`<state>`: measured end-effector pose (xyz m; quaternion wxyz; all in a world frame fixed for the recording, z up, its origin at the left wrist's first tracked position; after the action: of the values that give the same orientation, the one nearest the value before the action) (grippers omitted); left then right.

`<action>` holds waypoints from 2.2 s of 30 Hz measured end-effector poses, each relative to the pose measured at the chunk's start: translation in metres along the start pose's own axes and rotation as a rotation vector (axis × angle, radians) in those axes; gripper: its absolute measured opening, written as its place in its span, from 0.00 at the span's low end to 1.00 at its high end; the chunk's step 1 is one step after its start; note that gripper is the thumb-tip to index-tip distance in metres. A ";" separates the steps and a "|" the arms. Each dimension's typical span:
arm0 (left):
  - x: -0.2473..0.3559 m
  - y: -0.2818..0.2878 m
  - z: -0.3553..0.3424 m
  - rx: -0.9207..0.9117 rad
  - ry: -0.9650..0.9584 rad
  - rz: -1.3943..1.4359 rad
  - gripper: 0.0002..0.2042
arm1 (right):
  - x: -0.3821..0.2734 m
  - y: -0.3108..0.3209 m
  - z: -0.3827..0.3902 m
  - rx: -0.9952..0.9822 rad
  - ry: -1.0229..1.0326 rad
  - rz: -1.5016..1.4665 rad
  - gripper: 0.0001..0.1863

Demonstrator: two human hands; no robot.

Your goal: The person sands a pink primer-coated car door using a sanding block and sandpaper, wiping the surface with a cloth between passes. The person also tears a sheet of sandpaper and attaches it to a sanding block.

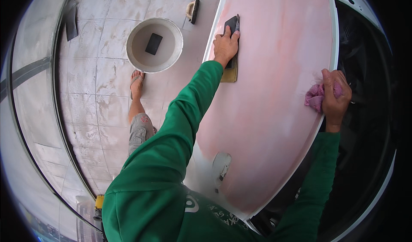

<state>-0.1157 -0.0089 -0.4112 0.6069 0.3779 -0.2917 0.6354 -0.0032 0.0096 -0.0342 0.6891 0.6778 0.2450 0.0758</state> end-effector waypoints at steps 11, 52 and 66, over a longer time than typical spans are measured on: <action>0.024 0.012 0.129 -0.021 -0.208 0.082 0.36 | 0.005 0.007 0.012 0.047 -0.041 0.000 0.14; -0.043 0.009 0.124 0.007 -0.103 0.047 0.33 | 0.018 -0.006 0.001 0.084 -0.209 0.127 0.17; -0.162 0.002 0.164 0.035 0.010 0.169 0.29 | 0.017 -0.008 -0.006 0.096 -0.177 0.053 0.14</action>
<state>-0.1005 -0.2342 -0.4574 0.5459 0.3592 -0.3084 0.6913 0.0070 0.0221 -0.0461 0.6724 0.7204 0.1685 0.0216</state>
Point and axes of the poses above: each hand's wrist, its own z-axis away from the middle knuckle, its own y-axis out of the back of the hand, x = y × z, the point moved 1 cm from there along -z, towards the middle knuckle, and after that the axes turned 1 degree about -y, right-handed, at the moved point
